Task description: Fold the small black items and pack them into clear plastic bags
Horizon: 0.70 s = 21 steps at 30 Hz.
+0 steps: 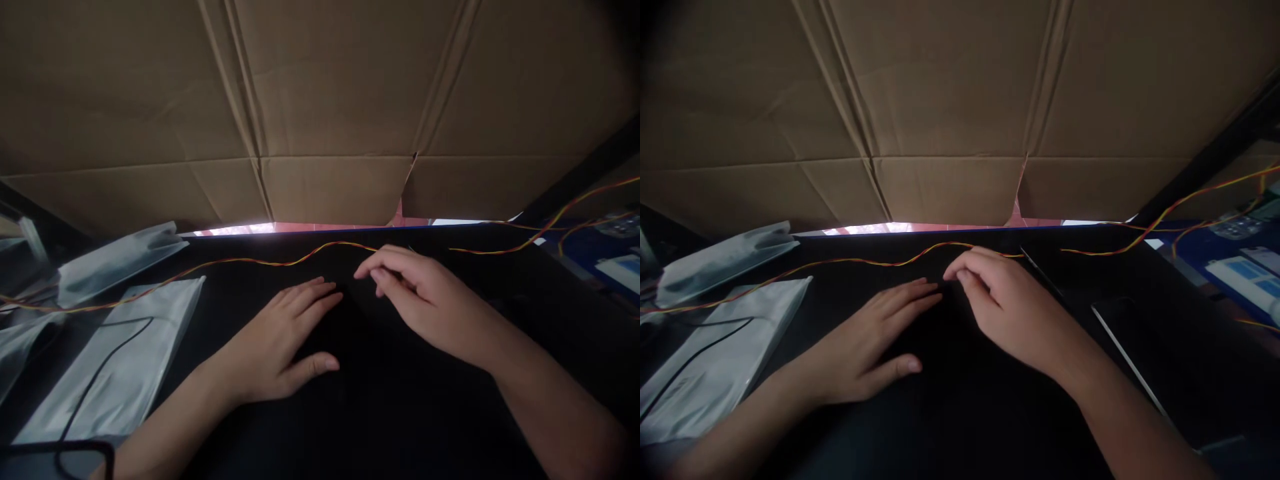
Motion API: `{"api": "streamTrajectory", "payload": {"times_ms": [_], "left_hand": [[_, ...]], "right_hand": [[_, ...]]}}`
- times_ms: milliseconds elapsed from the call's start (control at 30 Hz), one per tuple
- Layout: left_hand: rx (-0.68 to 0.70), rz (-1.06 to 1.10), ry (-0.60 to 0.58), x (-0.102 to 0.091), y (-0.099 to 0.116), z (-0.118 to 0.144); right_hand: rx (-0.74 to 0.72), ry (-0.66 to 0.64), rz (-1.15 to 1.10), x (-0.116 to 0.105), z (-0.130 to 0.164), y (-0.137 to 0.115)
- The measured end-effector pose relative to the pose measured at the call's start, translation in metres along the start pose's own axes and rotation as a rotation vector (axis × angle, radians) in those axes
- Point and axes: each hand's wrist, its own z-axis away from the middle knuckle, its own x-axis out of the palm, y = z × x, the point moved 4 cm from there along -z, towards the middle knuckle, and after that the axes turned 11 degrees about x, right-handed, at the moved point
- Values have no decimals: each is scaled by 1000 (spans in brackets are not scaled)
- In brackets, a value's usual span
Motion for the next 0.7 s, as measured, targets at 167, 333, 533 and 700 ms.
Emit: {"api": "streamTrajectory", "payload": {"times_ms": [167, 333, 533, 700], "left_hand": [[-12, -49, -173, 20, -7, -1], [-137, -189, 35, -38, -12, 3], [-490, -677, 122, -74, -36, 85], [-492, -459, 218, -51, -47, 139]], "right_hand": [[-108, 152, -129, 27, -19, 29], [-135, 237, -126, 38, -18, 51], [-100, 210, -127, 26, -14, 53], [-130, 131, -117, 31, -9, 46]]}}
